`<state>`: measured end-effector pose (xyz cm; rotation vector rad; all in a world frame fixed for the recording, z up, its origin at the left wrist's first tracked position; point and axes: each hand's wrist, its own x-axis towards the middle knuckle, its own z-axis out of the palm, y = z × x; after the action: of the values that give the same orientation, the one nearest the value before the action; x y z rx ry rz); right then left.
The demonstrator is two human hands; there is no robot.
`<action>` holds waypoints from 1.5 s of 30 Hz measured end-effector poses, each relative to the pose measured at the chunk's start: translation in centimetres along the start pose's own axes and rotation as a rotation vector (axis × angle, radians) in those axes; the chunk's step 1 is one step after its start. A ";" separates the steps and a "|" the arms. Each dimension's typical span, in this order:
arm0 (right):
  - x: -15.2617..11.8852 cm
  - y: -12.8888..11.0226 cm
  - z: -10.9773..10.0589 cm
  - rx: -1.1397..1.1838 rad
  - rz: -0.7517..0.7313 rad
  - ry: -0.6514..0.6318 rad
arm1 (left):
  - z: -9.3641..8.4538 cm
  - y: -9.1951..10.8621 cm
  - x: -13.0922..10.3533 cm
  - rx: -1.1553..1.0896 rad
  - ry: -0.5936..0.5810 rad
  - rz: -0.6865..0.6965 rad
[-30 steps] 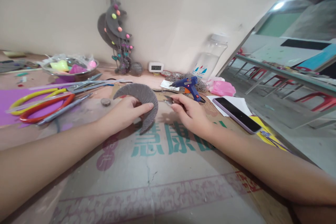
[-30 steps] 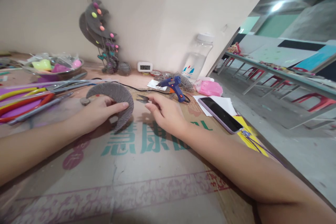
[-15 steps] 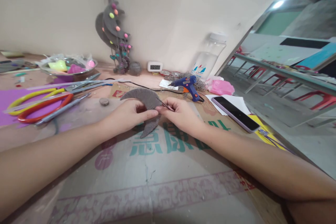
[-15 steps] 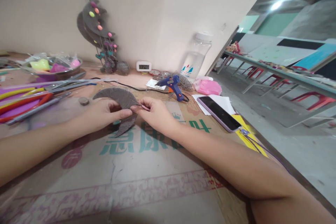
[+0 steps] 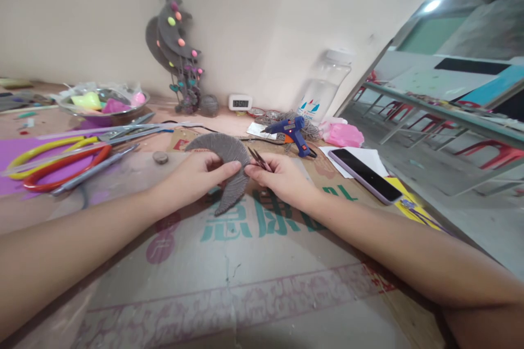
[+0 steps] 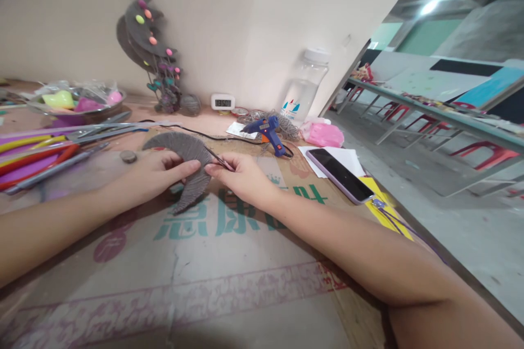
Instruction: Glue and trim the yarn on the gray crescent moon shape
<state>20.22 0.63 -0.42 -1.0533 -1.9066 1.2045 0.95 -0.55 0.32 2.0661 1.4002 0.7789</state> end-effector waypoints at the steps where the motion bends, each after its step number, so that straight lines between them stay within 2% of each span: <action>1: 0.0 0.0 0.0 -0.002 0.001 -0.015 | 0.0 0.0 0.0 0.009 -0.013 -0.004; 7: -0.2 0.5 -0.4 0.022 -0.063 -0.100 | -0.1 -0.2 0.1 0.027 -0.036 -0.033; 10: -0.2 0.5 -0.4 0.046 -0.064 -0.082 | -0.1 -0.2 0.1 0.003 -0.040 -0.049; 16: -0.1 0.1 -0.2 0.007 0.025 -0.012 | -0.1 0.0 0.0 0.051 0.003 -0.053; 25: -0.3 0.4 -0.3 -0.031 -0.023 -0.022 | -0.1 0.1 0.0 -0.014 -0.024 -0.054; 29: -0.3 0.4 -1.2 -0.130 -0.189 0.068 | -0.2 0.2 0.1 -0.057 -0.024 -0.115; 34: -0.9 1.0 -2.7 -0.601 -0.441 0.210 | -0.2 0.2 0.1 -0.057 0.028 -0.188; 38: -1.1 1.3 -2.9 -0.813 -0.597 0.203 | -0.2 0.2 0.0 -0.093 0.022 -0.163; 45: -1.0 1.0 -2.7 -0.982 -0.693 0.192 | -0.2 0.1 0.1 -0.051 0.013 -0.218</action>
<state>23.27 1.13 -0.42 -0.7515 -2.4195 -0.2638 0.96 -0.51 0.54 1.8351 1.5643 0.7287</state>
